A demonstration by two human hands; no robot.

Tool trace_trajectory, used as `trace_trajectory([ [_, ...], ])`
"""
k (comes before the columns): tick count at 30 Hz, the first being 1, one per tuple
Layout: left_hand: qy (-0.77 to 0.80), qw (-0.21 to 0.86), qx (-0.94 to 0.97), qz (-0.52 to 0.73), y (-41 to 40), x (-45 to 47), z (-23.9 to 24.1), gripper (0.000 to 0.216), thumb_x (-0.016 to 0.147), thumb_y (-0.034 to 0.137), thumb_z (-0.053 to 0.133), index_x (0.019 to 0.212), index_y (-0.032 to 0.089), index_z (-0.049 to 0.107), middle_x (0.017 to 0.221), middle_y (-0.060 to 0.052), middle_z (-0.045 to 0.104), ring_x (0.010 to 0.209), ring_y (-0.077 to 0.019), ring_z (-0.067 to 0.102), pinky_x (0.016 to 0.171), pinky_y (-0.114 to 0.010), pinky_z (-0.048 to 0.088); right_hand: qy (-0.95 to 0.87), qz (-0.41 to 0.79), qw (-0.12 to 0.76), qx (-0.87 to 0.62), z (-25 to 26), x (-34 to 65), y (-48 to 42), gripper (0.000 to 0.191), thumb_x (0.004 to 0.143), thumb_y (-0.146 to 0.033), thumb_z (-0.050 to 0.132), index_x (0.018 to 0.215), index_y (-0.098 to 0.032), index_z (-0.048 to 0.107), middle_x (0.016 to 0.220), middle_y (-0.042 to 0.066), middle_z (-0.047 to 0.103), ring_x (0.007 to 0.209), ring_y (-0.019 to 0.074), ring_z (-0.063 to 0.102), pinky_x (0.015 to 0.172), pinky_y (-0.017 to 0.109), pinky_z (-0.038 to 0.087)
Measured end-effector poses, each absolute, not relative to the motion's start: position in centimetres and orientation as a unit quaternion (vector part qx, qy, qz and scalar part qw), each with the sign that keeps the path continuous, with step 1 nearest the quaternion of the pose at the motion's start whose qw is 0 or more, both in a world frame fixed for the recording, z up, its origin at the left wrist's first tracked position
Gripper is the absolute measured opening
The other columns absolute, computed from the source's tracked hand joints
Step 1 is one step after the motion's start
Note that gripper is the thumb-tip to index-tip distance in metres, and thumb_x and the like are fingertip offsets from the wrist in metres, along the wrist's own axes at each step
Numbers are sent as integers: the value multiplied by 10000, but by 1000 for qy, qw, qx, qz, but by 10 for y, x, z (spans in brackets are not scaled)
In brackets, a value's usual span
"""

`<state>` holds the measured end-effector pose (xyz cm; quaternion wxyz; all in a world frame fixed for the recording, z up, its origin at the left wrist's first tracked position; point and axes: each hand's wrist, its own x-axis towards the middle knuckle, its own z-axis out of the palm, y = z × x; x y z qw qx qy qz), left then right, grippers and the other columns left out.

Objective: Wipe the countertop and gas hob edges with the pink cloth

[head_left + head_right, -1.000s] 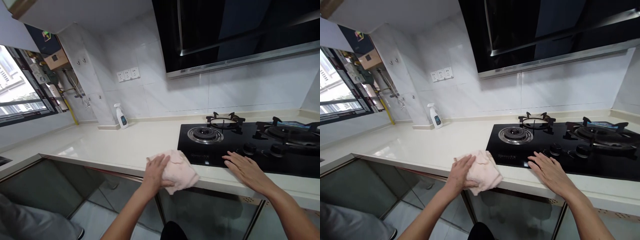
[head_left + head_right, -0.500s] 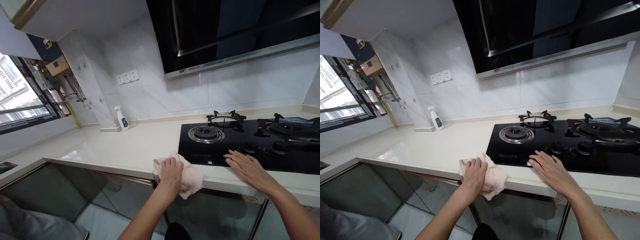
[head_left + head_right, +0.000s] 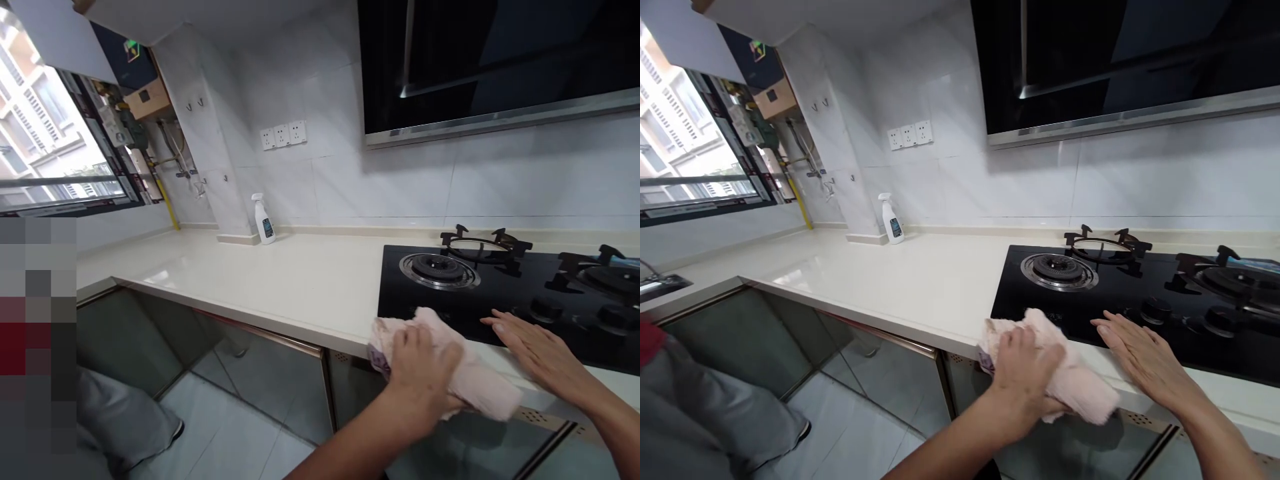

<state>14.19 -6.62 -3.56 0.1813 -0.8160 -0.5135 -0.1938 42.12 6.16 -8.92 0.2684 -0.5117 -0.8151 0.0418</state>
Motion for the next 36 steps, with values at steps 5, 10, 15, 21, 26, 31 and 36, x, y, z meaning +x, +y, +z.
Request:
trace_trajectory([
  [5,-453,215,-831,-240,-64,173,-37,767,783,673,712,1419,308,489,1322,-173,519,1142,-340,519,930,-482,439,-819,45,272,-504,-90,427,66,628,960,-644,235,1368,-330,594,1532,30,493,1445,297,400,1199,579,301],
  [10,-462,213,-827,-239,-63,135,-47,811,719,511,828,1430,304,497,1344,-146,535,1110,-314,559,901,-442,471,-813,46,275,-511,-84,422,61,633,954,-686,253,1359,-351,607,1519,18,508,1439,308,408,1190,608,314],
  [15,-456,257,-804,-281,-65,27,-70,776,745,629,767,1395,260,558,1385,-166,545,1226,-345,529,1042,-503,416,-814,50,277,-509,-85,419,54,610,982,-669,244,1411,-373,562,1557,-9,458,1453,311,385,1177,629,334],
  [21,-564,250,-751,-237,-77,-117,-56,652,773,518,756,1347,242,619,1379,-176,565,1274,-363,520,1095,-526,388,-812,55,286,-506,-84,414,50,613,973,-687,236,1385,-391,580,1557,-20,457,1456,308,381,1200,628,295],
  [26,-645,205,-705,-209,-79,-166,-38,635,780,473,734,1358,239,618,1369,-163,586,1300,-379,510,1112,-549,373,-812,38,275,-514,-81,409,49,634,957,-726,234,1373,-399,583,1560,-22,451,1450,319,389,1195,626,307],
  [31,-682,139,-700,-160,-75,-145,-27,657,828,406,678,1452,253,539,1473,-148,527,1351,-369,476,1097,-520,395,-820,22,266,-506,-78,406,46,632,966,-730,250,1405,-392,553,1568,-25,443,1470,312,355,1201,623,284],
  [36,-708,109,-690,-108,-60,-98,-8,602,945,390,526,1528,275,430,1522,-112,487,1410,-313,426,1136,-459,354,-822,41,252,-509,-77,406,45,647,952,-761,278,1422,-402,539,1587,-17,414,1491,316,310,1213,625,249],
])
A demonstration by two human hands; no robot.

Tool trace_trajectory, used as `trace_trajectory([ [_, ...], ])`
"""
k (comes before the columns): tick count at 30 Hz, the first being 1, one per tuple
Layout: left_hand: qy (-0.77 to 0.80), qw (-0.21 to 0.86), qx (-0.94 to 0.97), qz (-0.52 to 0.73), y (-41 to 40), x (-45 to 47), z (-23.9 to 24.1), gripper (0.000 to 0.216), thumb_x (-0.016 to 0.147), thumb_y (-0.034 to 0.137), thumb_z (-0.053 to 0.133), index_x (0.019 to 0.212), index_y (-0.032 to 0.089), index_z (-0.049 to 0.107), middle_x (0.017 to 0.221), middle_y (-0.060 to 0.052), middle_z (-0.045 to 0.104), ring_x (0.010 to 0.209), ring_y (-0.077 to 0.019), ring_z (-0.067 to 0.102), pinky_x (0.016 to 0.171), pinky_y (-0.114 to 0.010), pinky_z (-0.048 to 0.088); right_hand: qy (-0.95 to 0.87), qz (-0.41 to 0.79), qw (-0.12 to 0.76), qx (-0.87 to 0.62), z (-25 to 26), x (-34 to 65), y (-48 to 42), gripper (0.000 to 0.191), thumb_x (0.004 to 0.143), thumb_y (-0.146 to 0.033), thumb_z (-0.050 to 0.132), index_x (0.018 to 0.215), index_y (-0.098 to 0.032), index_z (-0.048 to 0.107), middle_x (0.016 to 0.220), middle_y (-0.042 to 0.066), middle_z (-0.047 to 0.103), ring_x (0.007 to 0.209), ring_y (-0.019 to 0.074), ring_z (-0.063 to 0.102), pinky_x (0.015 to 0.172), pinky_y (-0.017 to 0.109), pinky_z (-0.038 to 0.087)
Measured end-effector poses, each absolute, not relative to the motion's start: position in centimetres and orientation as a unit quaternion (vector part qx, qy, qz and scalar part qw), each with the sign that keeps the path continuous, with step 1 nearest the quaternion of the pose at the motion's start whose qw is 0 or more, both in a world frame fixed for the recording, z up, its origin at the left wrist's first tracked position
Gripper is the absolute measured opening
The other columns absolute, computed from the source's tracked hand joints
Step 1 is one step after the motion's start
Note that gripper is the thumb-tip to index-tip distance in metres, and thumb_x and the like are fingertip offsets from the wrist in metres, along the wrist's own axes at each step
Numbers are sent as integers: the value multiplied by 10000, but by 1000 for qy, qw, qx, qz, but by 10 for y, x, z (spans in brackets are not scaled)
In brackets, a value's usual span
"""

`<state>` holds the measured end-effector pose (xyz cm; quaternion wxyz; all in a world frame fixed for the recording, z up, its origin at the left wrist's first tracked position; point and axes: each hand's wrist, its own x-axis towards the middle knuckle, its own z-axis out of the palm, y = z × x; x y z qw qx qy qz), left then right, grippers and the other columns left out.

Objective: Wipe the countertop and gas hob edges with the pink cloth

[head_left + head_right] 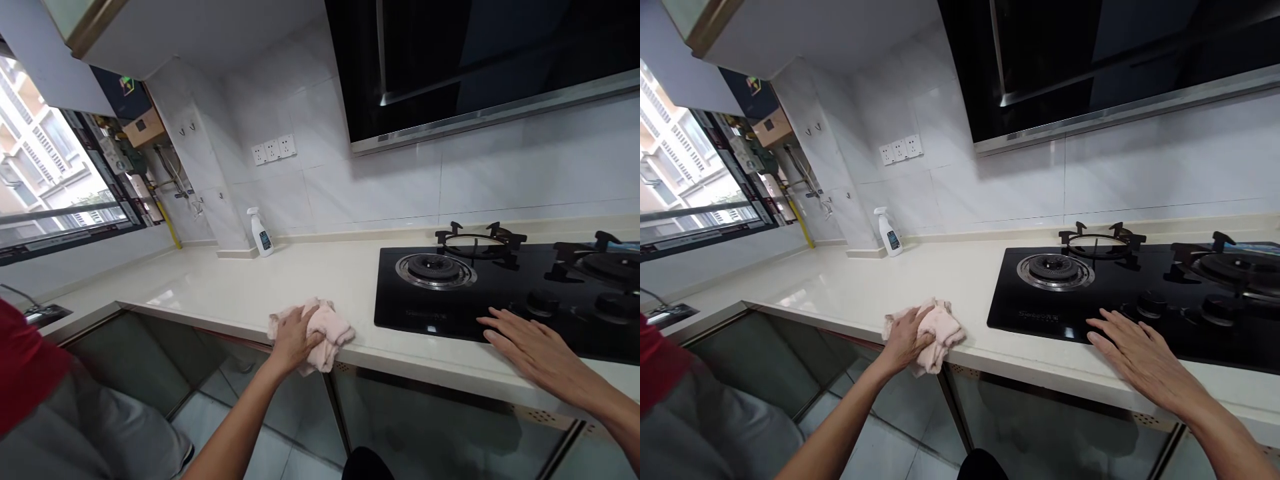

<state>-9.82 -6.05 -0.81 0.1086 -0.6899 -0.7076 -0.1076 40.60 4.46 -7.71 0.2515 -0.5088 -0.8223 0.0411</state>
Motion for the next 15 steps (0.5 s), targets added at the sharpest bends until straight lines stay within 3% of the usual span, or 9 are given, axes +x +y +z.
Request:
trace_trajectory([
  [9,-760,74,-643,-57,1,-51,19,676,985,631,360,1520,223,432,1485,-180,492,1379,-355,436,1116,-480,336,-818,32,233,-525,-68,399,38,676,929,-791,350,1429,-380,548,1593,0,400,1496,339,292,1210,634,269],
  [15,-752,86,-652,-50,60,-17,21,723,980,710,254,1510,259,449,1419,-187,535,1332,-368,478,1087,-499,357,-815,20,222,-535,-56,389,27,734,918,-810,332,1417,-332,578,1597,27,388,1500,337,280,1214,635,252],
])
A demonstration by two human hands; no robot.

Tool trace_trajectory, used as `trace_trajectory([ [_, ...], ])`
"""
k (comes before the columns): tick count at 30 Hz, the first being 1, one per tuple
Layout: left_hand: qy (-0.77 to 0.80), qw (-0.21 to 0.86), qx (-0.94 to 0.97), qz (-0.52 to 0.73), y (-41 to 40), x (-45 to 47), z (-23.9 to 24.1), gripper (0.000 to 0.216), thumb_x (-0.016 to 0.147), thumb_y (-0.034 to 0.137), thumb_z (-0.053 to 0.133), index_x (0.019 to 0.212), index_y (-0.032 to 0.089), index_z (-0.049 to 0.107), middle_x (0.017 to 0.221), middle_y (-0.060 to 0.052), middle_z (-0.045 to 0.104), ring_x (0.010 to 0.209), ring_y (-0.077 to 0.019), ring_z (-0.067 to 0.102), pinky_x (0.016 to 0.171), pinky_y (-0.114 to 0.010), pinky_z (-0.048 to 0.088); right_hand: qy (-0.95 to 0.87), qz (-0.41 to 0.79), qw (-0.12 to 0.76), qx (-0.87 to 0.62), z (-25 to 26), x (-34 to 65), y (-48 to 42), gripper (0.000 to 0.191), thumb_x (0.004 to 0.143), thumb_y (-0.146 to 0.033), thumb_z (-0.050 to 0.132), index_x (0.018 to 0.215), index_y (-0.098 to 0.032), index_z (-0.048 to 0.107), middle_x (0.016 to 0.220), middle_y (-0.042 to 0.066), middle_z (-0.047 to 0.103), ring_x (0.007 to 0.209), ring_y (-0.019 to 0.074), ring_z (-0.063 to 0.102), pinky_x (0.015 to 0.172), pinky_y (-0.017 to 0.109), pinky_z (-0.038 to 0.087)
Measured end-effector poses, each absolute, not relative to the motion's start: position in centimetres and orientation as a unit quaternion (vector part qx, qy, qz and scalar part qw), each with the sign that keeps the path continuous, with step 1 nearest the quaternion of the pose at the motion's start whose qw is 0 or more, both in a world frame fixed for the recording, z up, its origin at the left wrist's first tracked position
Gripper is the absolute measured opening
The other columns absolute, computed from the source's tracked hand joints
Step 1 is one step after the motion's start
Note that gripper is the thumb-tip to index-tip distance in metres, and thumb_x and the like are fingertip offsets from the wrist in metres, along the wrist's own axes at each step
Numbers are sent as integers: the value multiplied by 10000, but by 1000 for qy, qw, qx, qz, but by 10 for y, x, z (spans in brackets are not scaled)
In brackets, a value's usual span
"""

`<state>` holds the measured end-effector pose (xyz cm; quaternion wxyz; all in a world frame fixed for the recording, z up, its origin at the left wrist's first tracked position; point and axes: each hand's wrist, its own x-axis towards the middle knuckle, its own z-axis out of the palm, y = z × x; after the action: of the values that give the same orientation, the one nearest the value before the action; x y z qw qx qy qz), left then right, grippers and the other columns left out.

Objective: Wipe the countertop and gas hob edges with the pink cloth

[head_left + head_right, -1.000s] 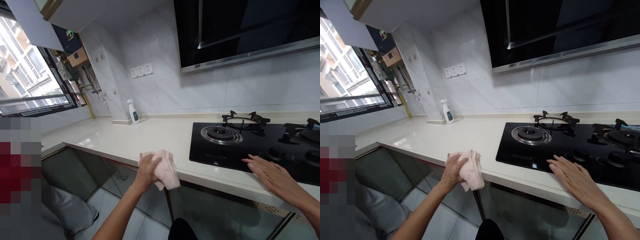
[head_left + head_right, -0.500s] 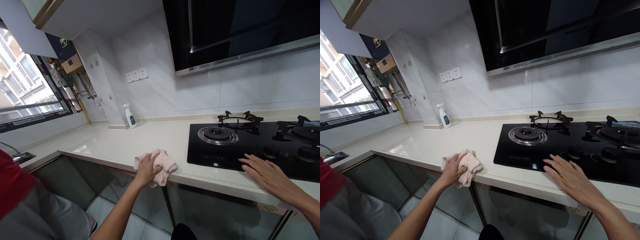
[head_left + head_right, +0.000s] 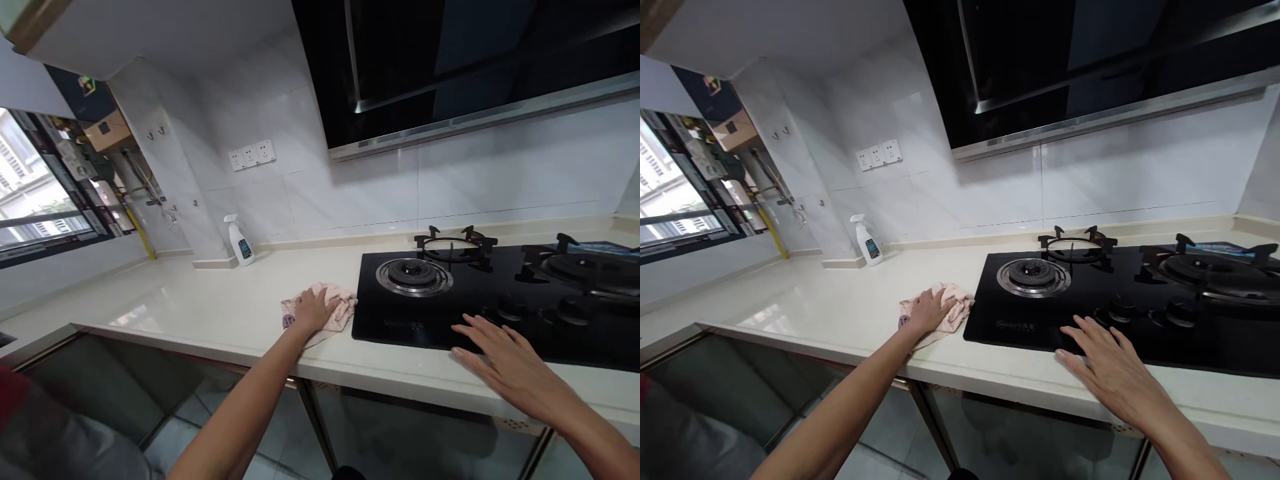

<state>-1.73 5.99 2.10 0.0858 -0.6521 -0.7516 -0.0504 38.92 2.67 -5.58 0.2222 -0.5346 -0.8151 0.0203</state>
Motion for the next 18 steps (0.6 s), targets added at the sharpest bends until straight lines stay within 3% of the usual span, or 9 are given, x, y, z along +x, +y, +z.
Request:
trace_trajectory([
  [5,-746,109,-656,-27,95,6,23,741,956,749,280,1511,284,442,1399,-184,544,1299,-365,500,1071,-490,372,-814,4,218,-539,-48,384,20,751,922,-802,317,1428,-311,576,1591,44,391,1499,330,285,1222,623,243],
  [13,-757,104,-645,-17,149,14,20,678,987,670,278,1541,295,387,1402,-192,533,1283,-377,507,1060,-510,371,-812,-30,231,-535,-49,380,20,696,944,-768,338,1395,-308,601,1569,61,434,1485,331,321,1208,615,267],
  [18,-746,72,-660,-40,166,19,26,634,993,633,289,1489,280,466,1389,-172,555,1302,-381,492,1057,-540,383,-813,-20,208,-544,-40,376,19,702,964,-750,309,1385,-270,599,1562,96,444,1478,333,331,1192,620,276],
])
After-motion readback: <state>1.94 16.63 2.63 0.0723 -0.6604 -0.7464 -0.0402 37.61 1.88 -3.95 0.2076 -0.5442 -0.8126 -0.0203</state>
